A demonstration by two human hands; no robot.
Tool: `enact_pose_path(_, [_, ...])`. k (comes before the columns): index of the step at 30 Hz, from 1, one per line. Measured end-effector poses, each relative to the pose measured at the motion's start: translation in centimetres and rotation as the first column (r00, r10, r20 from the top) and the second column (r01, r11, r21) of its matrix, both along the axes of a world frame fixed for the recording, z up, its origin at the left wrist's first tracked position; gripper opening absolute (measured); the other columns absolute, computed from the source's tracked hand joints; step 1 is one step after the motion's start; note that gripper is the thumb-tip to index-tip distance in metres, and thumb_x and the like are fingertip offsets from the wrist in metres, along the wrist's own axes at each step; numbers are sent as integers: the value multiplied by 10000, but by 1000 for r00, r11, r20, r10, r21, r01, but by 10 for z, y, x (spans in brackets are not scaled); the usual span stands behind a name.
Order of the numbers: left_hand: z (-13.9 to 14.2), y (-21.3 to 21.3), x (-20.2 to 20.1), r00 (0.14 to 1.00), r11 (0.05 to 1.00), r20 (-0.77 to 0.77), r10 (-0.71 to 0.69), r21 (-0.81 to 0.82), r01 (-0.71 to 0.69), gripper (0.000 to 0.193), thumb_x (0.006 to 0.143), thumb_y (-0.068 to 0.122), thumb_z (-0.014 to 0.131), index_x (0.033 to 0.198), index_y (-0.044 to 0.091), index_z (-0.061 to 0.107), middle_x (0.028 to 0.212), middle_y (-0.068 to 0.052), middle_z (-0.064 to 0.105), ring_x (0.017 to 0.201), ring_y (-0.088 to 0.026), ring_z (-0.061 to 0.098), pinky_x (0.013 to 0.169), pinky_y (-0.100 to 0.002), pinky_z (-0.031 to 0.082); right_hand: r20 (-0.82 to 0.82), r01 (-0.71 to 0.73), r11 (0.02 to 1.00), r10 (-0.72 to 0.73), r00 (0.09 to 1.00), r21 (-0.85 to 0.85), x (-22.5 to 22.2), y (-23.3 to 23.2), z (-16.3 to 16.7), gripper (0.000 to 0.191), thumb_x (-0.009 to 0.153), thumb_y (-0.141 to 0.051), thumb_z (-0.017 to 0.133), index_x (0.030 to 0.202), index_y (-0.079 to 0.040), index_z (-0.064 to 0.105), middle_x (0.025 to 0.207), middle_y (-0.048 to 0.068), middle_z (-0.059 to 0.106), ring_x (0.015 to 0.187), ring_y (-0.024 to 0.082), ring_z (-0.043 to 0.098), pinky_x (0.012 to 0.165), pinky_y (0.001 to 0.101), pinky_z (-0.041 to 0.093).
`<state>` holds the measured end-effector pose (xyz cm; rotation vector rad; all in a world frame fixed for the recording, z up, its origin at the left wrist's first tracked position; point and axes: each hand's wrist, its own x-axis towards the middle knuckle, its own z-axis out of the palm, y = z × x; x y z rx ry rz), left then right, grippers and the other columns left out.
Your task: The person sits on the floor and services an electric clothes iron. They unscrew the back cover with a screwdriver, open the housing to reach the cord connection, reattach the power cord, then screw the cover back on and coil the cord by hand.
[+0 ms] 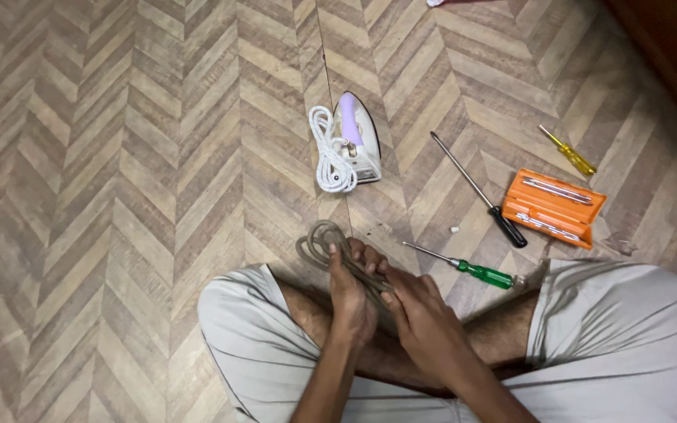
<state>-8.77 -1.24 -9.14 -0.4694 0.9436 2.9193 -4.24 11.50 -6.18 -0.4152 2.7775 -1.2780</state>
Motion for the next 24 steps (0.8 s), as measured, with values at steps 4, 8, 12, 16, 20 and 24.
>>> enact_pose_path(4, [-3,13,6,996,989,-86,-26,-151,13,393,1111,429,266,981,97,433,721,-61,460,729,-219,507,733,-360,472,-151,-226,974,222,963,-14,-8,18,3,615,935,-247,665,1378,105,422,1322,367,563,1235,505,537,1028,484,426])
enact_pose_path(8, [-9,26,15,977,964,-153,-148,-244,108,441,1075,438,230,989,63,445,833,-99,558,965,-242,654,944,-362,540,176,-208,967,232,957,-146,-18,32,-6,643,775,-203,716,1289,109,487,1130,318,647,1051,450,644,897,467,514])
enact_pose_path(12, [-14,26,17,977,959,-123,-172,-246,138,374,1086,404,303,1025,66,450,868,-90,558,913,-206,612,880,-352,515,221,-81,993,98,970,-84,-15,24,-28,324,803,-167,661,1037,54,623,927,272,687,905,438,676,800,496,534])
enact_pose_path(16, [-18,15,16,978,986,-134,-159,-79,149,283,1122,354,379,1112,84,460,810,-51,492,767,-178,516,739,-330,460,200,-106,982,136,970,-154,-12,22,-36,227,880,-178,635,921,45,633,883,256,691,854,424,685,757,486,529])
enact_pose_path(20, [-16,12,16,960,981,-202,-195,-38,191,275,1139,361,385,1088,99,449,774,-54,487,748,-193,518,726,-329,461,148,-172,978,189,971,-118,-13,28,-26,328,781,-230,742,952,28,635,823,239,680,760,431,656,667,488,511])
enact_pose_path(24, [3,13,20,953,952,-95,-289,-132,276,254,1086,330,415,1109,81,460,885,-55,560,844,-172,549,779,-306,471,303,-174,965,229,925,-198,-15,32,-15,360,809,-269,730,1038,-5,643,791,218,694,717,400,685,667,467,535])
